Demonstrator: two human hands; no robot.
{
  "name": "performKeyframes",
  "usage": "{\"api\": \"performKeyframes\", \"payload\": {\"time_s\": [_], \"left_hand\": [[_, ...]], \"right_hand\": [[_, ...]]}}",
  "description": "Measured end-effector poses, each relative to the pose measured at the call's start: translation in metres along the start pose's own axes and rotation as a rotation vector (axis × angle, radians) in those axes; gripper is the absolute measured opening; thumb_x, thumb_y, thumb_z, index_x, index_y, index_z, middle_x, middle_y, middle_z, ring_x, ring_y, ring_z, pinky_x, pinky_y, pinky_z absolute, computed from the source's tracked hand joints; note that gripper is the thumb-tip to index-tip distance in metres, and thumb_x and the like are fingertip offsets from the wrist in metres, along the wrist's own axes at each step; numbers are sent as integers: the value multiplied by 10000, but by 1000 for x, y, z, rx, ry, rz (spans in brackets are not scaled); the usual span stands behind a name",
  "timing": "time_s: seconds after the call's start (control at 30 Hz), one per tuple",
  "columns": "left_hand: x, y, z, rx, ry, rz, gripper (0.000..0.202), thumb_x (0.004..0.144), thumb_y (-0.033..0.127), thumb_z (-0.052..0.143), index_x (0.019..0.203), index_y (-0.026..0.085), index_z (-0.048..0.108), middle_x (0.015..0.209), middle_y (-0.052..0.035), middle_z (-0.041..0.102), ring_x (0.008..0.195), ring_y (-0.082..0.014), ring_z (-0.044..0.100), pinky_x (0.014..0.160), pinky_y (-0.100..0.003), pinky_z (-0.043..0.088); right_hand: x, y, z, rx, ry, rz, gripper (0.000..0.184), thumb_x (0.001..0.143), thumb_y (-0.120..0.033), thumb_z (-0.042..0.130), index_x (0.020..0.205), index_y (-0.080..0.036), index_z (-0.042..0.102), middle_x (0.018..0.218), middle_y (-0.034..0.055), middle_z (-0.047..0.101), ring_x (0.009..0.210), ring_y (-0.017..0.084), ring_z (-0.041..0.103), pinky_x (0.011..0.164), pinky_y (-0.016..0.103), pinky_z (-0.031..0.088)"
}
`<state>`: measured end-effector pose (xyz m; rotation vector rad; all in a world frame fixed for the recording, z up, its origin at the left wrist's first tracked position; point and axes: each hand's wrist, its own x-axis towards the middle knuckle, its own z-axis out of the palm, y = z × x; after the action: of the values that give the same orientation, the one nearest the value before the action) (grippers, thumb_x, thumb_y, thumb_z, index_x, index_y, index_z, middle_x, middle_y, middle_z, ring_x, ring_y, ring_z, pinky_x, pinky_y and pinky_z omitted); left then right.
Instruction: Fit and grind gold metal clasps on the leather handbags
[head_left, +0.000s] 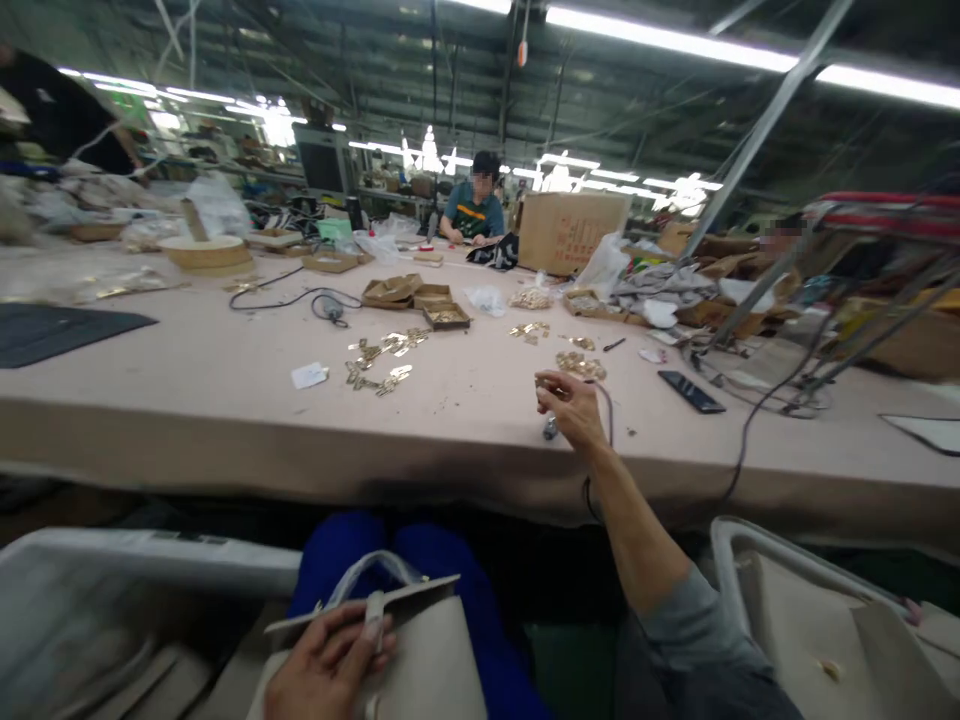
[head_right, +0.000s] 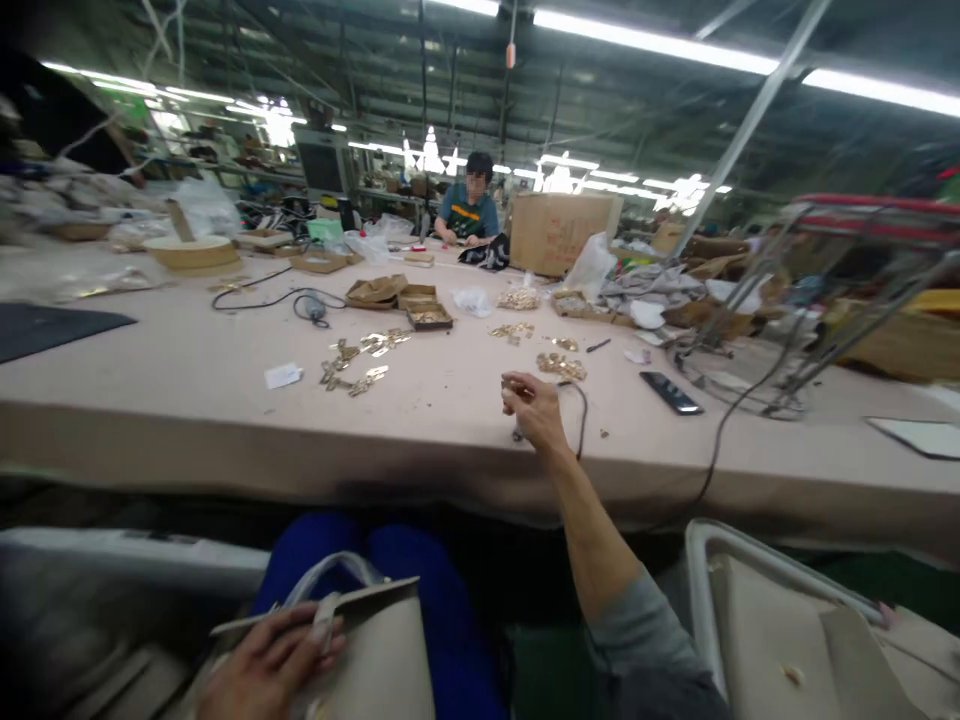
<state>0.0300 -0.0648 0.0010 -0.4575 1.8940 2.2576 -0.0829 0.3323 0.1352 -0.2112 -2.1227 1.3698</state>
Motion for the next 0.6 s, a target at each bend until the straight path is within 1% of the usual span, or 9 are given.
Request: {"api": "performKeyframes", "payload": {"time_s": [0.03,0.1,0.2,0.27,0.33,0.43,0.47,0.53,0.6], "left_hand": [[-2,3,0,18,-34,1,595,592,432,969,1018,147,667,830,-111,801,755,-311,786,657,-322,656],[-6,7,2,62,-61,41,510,689,409,919,1029,124,666,859,-128,802,760,-288,786,678,-308,642],[-10,8,4,106,-22,98,402,753,347,871,1014,107,683,836,-124,796,745,-258,781,696,-291,620],[-12,5,4,110,3,133,350,754,319,861,987,105,712,830,-116,795,734,-235,772,706,-285,612],[-13,0,4,100,31,167,309,718,303,868,928,112,746,816,-106,793,711,-217,758,694,-278,606],[-13,-6,2,95,46,169,235,669,273,870,817,124,766,719,-78,768,633,-191,727,632,-256,584],[-13,-7,2,93,38,155,222,668,267,867,801,124,764,698,-71,759,607,-183,717,617,-252,578],[-13,-9,2,88,22,124,226,666,265,868,795,118,753,690,-69,752,586,-180,710,601,-252,573],[-13,-8,3,83,32,104,256,677,273,861,829,110,735,705,-79,753,592,-186,715,596,-256,575]], "right_hand": [[-30,-2,18,163,-78,18,330,839,-356,747,1116,-179,723,847,10,673,658,147,647,673,283,559],[-91,-5,53,382,-223,111,280,797,-361,818,982,-171,731,764,18,677,646,163,648,648,285,542],[-168,-7,101,531,-353,299,262,784,-380,844,852,-171,702,750,45,701,641,169,637,612,277,516],[-205,-6,124,593,-390,423,290,768,-401,850,802,-174,672,734,42,693,599,159,618,596,278,516],[-229,-4,138,651,-422,505,304,753,-403,850,876,-178,686,742,27,688,578,156,620,599,286,531],[-244,-3,144,609,-473,475,317,767,-361,817,1014,-180,734,779,25,699,603,162,645,613,287,535],[-246,-2,143,549,-498,446,283,773,-338,799,1000,-175,751,773,30,702,605,161,643,609,281,525],[-248,0,141,407,-537,408,185,769,-299,766,893,-162,767,728,39,702,595,158,627,588,269,497],[-250,3,142,317,-549,429,159,752,-286,746,847,-159,757,701,41,701,589,162,619,572,267,482]]}}
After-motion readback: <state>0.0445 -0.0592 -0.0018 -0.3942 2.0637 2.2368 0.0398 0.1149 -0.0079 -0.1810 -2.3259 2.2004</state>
